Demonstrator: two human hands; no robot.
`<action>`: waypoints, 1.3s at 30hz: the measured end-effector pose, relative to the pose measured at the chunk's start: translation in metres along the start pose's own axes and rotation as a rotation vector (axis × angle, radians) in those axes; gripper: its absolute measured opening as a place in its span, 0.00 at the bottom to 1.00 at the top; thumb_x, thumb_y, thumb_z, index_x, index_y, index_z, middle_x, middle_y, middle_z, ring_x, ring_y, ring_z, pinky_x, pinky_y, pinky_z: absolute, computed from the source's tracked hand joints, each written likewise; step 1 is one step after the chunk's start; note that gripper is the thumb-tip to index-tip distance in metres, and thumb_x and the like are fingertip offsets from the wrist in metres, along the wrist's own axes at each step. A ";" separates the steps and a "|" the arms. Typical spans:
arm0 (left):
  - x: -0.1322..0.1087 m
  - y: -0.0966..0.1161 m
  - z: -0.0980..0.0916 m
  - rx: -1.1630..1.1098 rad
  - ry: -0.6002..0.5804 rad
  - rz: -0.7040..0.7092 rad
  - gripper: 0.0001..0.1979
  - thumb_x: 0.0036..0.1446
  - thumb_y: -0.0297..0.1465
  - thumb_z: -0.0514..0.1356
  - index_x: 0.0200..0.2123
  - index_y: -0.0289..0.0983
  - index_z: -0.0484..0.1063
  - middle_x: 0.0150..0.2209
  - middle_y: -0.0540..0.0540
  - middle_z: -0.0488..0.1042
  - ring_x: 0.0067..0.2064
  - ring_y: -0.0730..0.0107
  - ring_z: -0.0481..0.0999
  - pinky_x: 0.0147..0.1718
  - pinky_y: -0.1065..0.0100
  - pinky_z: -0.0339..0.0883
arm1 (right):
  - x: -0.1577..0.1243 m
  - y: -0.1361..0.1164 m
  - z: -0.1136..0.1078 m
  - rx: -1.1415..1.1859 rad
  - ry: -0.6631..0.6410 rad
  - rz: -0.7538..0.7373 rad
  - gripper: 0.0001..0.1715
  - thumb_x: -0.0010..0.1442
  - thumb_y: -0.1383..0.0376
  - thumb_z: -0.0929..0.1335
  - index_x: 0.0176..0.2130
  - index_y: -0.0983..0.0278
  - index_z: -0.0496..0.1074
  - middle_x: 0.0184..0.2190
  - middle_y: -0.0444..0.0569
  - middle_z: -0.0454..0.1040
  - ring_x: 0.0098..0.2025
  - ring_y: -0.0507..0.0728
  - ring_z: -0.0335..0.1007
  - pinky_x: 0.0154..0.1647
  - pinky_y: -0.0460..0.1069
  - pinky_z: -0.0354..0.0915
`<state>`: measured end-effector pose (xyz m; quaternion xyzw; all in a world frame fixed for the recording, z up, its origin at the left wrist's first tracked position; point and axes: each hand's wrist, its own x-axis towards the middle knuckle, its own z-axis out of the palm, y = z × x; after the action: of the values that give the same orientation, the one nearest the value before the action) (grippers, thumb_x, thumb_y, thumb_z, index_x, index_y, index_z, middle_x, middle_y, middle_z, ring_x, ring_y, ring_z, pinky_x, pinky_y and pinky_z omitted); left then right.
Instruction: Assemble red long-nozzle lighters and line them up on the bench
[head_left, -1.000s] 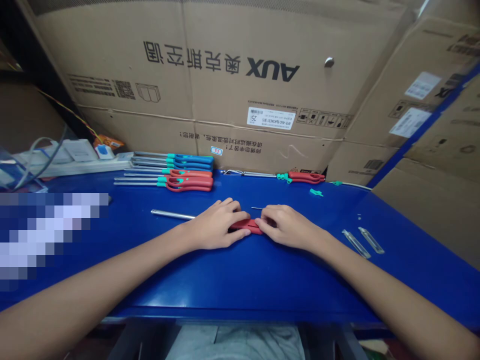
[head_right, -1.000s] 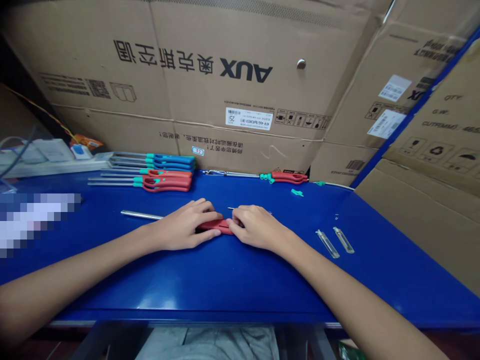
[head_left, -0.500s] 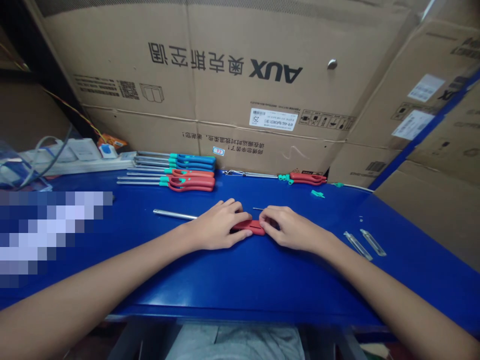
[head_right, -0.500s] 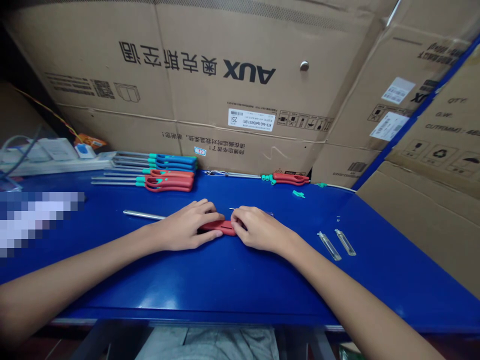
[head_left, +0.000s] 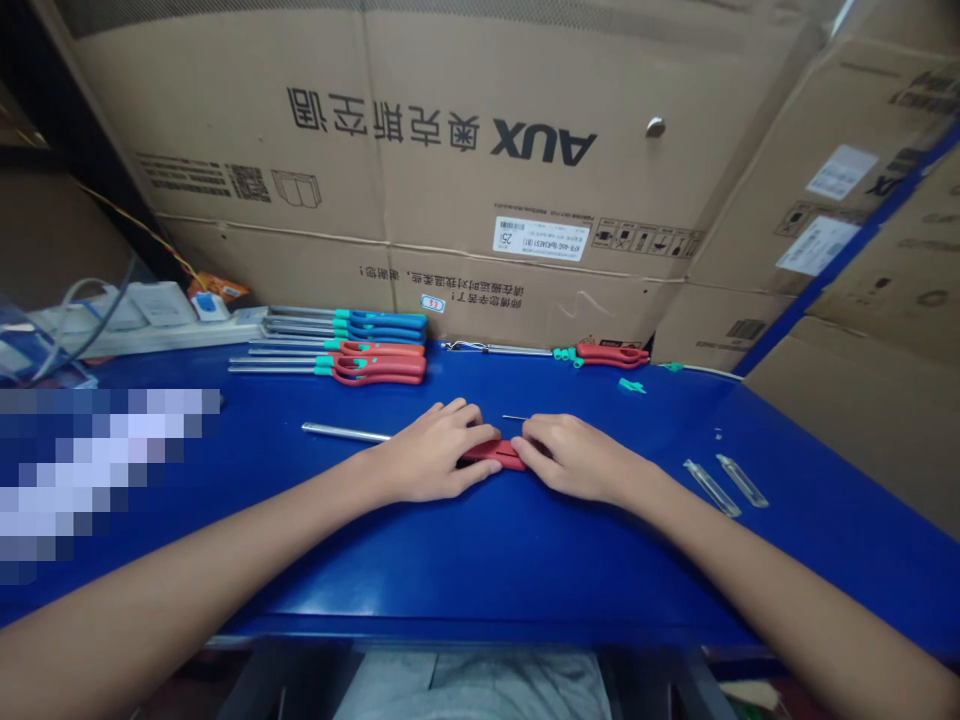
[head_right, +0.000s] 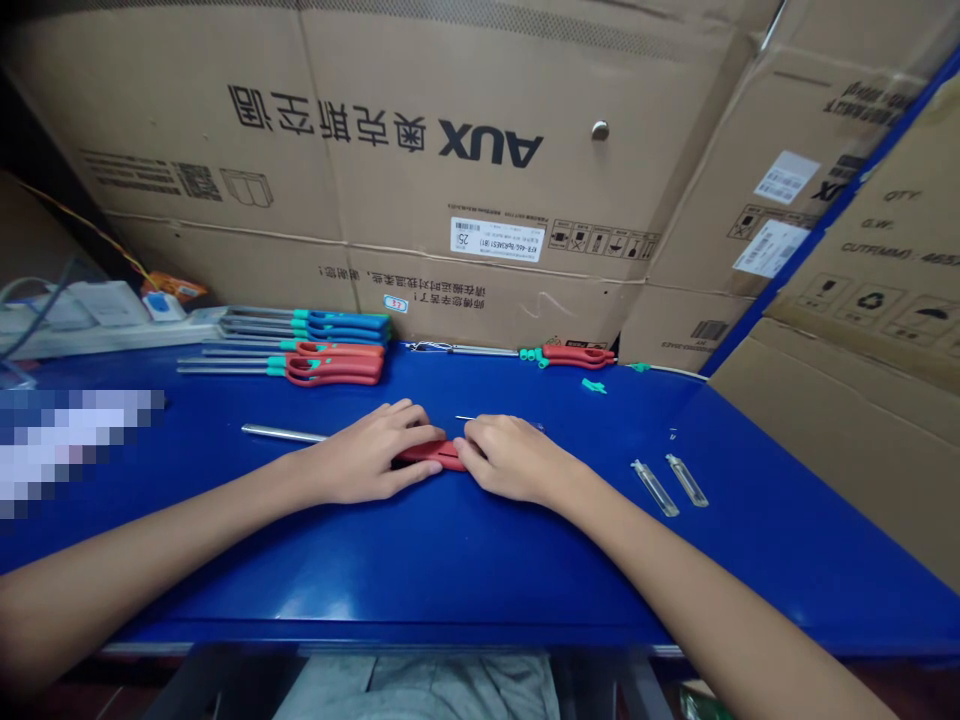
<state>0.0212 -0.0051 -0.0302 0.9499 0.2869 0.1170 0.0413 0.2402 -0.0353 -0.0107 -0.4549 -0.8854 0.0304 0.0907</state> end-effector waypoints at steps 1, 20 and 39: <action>0.000 0.000 0.000 0.004 -0.002 -0.001 0.18 0.64 0.41 0.52 0.49 0.37 0.70 0.43 0.42 0.69 0.45 0.58 0.66 0.44 0.58 0.61 | -0.001 0.001 -0.001 0.043 0.015 -0.001 0.12 0.65 0.64 0.60 0.30 0.64 0.65 0.29 0.47 0.72 0.29 0.52 0.64 0.31 0.47 0.54; 0.000 0.001 0.000 0.016 -0.010 -0.013 0.17 0.64 0.41 0.52 0.49 0.36 0.70 0.43 0.42 0.69 0.46 0.58 0.66 0.45 0.57 0.61 | 0.000 0.004 -0.001 0.212 -0.038 0.018 0.06 0.58 0.71 0.62 0.30 0.64 0.65 0.27 0.45 0.71 0.27 0.50 0.62 0.28 0.45 0.54; 0.000 -0.001 -0.001 -0.014 0.008 -0.011 0.19 0.64 0.43 0.51 0.48 0.37 0.71 0.43 0.42 0.70 0.45 0.58 0.67 0.47 0.56 0.61 | -0.004 0.041 -0.011 -0.166 -0.044 0.158 0.12 0.63 0.62 0.64 0.43 0.66 0.69 0.44 0.60 0.71 0.45 0.64 0.67 0.43 0.54 0.61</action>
<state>0.0208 -0.0043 -0.0296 0.9476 0.2913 0.1224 0.0472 0.2778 -0.0146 -0.0058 -0.5282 -0.8481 -0.0258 0.0306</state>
